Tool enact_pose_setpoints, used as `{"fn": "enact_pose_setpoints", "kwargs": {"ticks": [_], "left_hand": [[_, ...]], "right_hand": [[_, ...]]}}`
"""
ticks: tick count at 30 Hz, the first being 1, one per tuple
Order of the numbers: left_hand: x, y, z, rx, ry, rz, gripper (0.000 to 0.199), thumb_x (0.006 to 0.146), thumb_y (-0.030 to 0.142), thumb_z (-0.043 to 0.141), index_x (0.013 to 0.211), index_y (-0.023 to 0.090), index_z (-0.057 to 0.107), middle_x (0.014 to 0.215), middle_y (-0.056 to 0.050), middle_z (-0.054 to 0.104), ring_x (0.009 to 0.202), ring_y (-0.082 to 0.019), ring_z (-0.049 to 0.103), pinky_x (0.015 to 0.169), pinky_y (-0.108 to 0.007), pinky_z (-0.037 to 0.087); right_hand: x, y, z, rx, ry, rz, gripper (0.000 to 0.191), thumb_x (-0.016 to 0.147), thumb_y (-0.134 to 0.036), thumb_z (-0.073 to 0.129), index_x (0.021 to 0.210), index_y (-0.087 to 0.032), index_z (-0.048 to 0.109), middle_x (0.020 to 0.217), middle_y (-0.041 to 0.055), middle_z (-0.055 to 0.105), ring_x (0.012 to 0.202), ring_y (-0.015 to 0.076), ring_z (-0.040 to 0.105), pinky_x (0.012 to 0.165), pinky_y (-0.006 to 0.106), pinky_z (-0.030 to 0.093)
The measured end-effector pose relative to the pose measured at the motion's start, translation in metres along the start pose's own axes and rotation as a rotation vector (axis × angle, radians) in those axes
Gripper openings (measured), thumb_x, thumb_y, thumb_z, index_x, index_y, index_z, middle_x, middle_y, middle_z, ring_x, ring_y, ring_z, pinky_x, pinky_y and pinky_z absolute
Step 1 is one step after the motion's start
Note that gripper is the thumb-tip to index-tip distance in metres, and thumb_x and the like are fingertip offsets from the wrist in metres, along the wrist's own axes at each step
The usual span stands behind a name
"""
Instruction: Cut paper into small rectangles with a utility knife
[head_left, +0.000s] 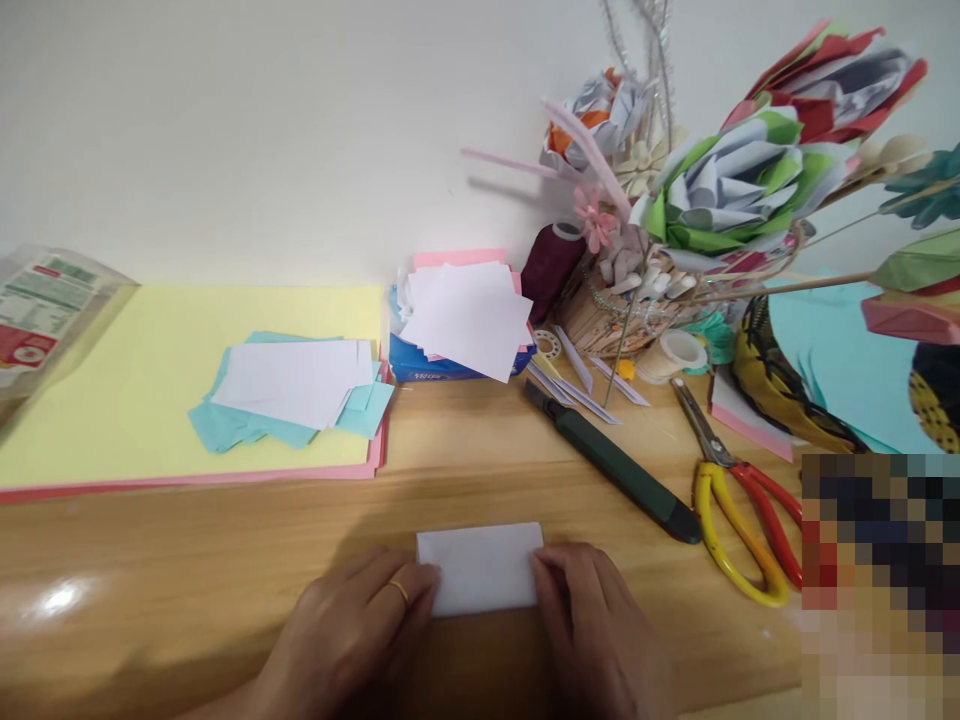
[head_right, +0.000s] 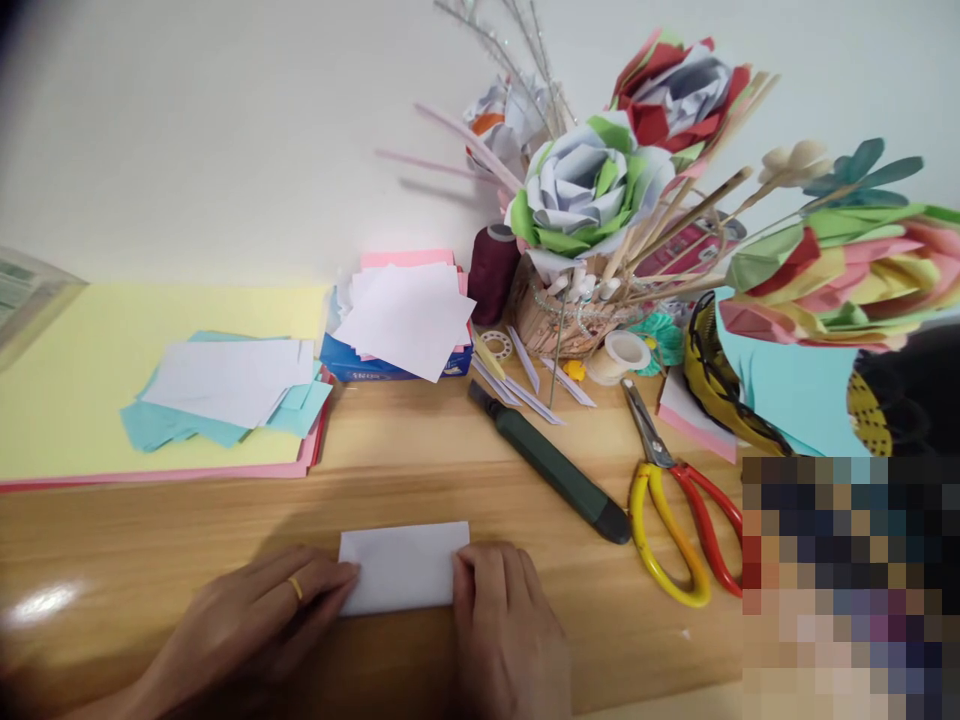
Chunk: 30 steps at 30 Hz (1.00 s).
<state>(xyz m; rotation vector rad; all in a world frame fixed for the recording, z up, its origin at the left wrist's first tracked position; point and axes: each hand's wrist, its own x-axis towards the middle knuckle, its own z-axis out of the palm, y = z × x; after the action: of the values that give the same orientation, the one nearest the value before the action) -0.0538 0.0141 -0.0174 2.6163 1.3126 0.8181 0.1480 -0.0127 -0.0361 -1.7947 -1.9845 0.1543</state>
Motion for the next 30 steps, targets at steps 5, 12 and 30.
{"fn": "enact_pose_setpoints", "kwargs": {"ticks": [5, 12, 30], "left_hand": [[-0.001, -0.001, 0.002, 0.033, -0.02, -0.011, 0.034, 0.095, 0.018, 0.03, 0.069, 0.021, 0.051, 0.051, 0.004, 0.06, 0.042, -0.009, 0.058, 0.041, -0.017, 0.043], [0.001, -0.001, 0.001, 0.019, 0.014, 0.025, 0.03, 0.095, 0.017, 0.031, 0.073, 0.021, 0.05, 0.053, 0.004, 0.062, 0.04, -0.009, 0.058, 0.039, -0.017, 0.042], [-0.016, -0.003, 0.01, 0.065, -0.09, -0.105, 0.034, 0.093, 0.018, 0.03, 0.072, 0.022, 0.056, 0.059, 0.003, 0.06, 0.047, -0.012, 0.055, 0.042, -0.021, 0.038]], "right_hand": [[0.0, 0.0, 0.0, 0.015, 0.004, 0.014, 0.031, 0.096, -0.034, 0.03, 0.079, -0.023, 0.054, 0.071, 0.0023, 0.062, 0.066, 0.0153, 0.06, 0.057, 0.027, 0.046], [0.0, -0.002, -0.002, 0.011, 0.0, 0.043, 0.028, 0.096, -0.034, 0.031, 0.081, -0.024, 0.052, 0.072, 0.0006, 0.062, 0.066, 0.0147, 0.061, 0.057, 0.026, 0.046], [0.0, 0.0, -0.001, 0.037, -0.03, 0.031, 0.029, 0.096, -0.034, 0.031, 0.081, -0.024, 0.053, 0.073, 0.0012, 0.061, 0.067, 0.0149, 0.06, 0.06, 0.027, 0.046]]}}
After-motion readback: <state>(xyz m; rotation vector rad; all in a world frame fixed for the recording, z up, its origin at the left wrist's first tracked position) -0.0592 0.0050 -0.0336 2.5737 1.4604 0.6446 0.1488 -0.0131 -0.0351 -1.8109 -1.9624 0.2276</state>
